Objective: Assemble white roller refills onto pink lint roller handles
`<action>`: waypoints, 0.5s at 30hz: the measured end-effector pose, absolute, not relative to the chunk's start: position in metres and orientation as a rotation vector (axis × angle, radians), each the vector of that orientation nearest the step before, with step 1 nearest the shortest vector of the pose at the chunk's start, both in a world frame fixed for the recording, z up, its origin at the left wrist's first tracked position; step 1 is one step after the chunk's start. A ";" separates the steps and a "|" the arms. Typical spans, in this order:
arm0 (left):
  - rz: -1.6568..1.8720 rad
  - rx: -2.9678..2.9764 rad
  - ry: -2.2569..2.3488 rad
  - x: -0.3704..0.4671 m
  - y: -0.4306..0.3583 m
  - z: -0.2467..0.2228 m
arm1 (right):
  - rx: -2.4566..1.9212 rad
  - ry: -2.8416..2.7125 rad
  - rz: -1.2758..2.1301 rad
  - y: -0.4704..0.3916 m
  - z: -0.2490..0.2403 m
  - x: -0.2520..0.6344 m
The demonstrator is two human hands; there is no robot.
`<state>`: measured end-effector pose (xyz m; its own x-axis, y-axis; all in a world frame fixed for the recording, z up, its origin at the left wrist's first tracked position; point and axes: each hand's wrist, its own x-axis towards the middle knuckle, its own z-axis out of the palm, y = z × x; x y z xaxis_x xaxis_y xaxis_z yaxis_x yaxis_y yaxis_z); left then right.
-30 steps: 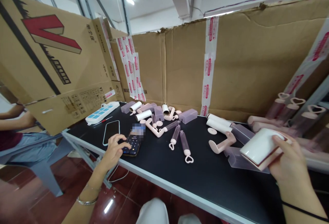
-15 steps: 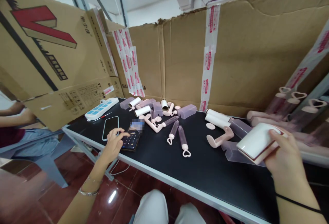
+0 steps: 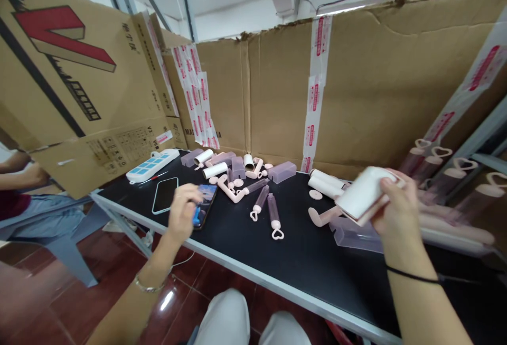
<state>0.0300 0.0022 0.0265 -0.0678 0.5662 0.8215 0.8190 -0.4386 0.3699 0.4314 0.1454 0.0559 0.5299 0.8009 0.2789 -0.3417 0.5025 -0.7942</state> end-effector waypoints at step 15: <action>-1.680 -2.954 -1.848 0.195 0.096 0.012 | -0.804 -1.228 0.766 0.141 -0.003 0.329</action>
<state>0.1951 0.0961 0.0120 0.2718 0.9261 0.2618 0.3490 -0.3484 0.8700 0.3292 0.1413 -0.0032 0.1713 0.8515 0.4956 -0.0705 0.5124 -0.8559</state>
